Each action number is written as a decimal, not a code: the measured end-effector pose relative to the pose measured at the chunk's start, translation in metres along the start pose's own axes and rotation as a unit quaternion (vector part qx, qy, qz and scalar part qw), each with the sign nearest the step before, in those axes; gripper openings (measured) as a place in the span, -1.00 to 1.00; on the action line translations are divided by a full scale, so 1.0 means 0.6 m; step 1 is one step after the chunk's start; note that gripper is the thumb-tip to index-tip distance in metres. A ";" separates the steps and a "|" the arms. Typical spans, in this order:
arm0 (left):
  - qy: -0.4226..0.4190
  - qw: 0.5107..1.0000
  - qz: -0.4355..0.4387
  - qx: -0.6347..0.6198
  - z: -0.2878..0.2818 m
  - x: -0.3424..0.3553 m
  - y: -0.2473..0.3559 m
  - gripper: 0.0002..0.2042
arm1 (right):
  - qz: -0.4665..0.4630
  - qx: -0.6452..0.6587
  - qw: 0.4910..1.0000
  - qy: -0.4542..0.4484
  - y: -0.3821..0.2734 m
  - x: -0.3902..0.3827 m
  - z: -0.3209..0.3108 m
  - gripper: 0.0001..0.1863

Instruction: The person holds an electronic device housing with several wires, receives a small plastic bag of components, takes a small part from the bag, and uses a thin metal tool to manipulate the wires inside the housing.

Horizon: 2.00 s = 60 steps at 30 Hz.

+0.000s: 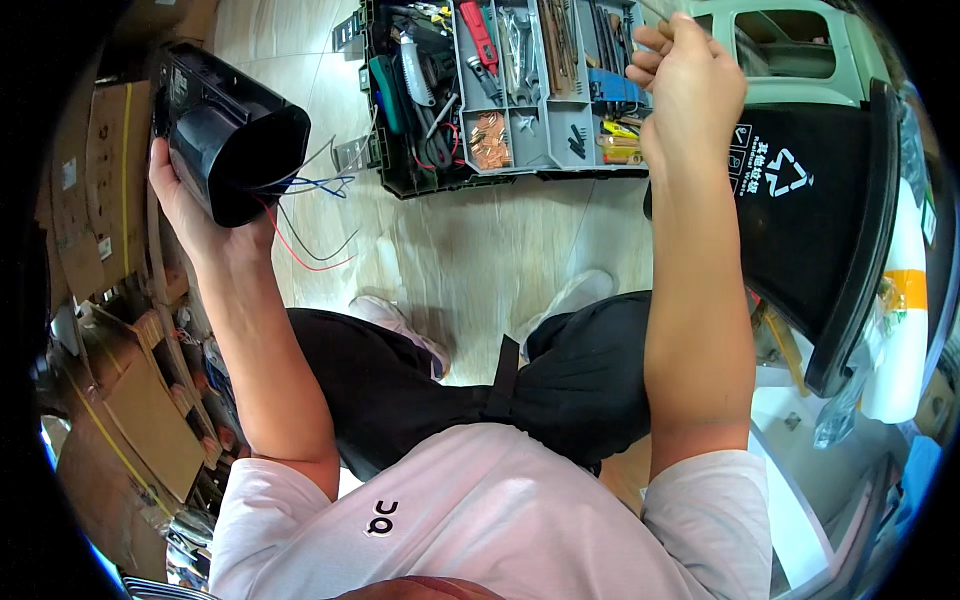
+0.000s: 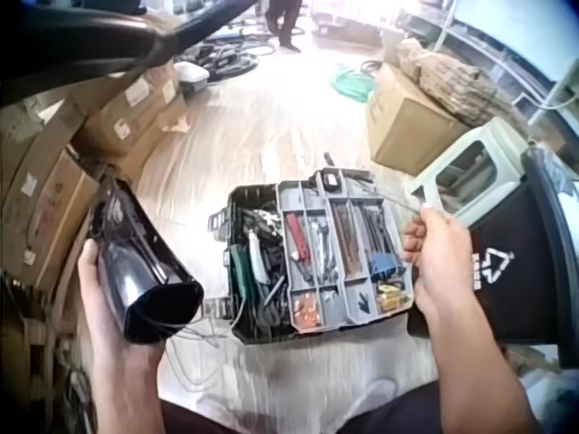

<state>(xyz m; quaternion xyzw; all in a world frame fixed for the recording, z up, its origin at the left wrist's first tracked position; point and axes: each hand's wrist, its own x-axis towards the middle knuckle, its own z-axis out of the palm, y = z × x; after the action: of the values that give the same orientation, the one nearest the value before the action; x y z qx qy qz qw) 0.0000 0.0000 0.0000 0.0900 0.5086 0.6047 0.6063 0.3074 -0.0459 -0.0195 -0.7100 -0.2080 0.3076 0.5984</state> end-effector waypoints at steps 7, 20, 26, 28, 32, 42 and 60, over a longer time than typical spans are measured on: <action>0.046 0.998 0.035 0.006 0.011 -0.011 0.008 -0.51 | 0.166 -0.004 0.985 0.057 0.083 0.060 -0.025 -0.76; 0.055 0.997 0.053 0.017 0.005 -0.006 0.024 -0.49 | 0.276 -0.073 0.954 -0.089 0.129 0.075 -0.020 -0.69; -0.019 0.998 0.013 -0.059 -0.027 0.016 0.019 -0.48 | 0.252 -0.116 0.959 -0.062 0.144 0.070 -0.013 -0.73; -0.056 0.995 0.005 -0.079 -0.030 0.024 0.017 -0.49 | 0.230 -0.112 0.964 -0.070 0.134 0.072 -0.001 -0.75; -0.107 0.988 -0.009 -0.107 -0.034 0.037 0.009 -0.48 | 0.190 -0.090 0.972 -0.102 0.105 0.065 0.023 -0.78; -0.050 0.987 -0.052 -0.144 -0.017 0.034 -0.012 -0.52 | 0.171 -0.119 0.969 -0.135 0.093 0.051 0.024 -0.79; -0.044 0.996 -0.048 -0.060 -0.042 0.028 -0.011 -0.47 | -0.113 -0.442 0.860 -0.230 0.065 -0.011 0.017 -0.71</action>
<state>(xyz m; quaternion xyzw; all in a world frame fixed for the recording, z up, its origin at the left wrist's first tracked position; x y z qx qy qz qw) -0.0184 -0.0006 -0.0249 0.0559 0.4482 0.5999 0.6604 0.2926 -0.0508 -0.0573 -0.7808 -0.5327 0.2675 0.1874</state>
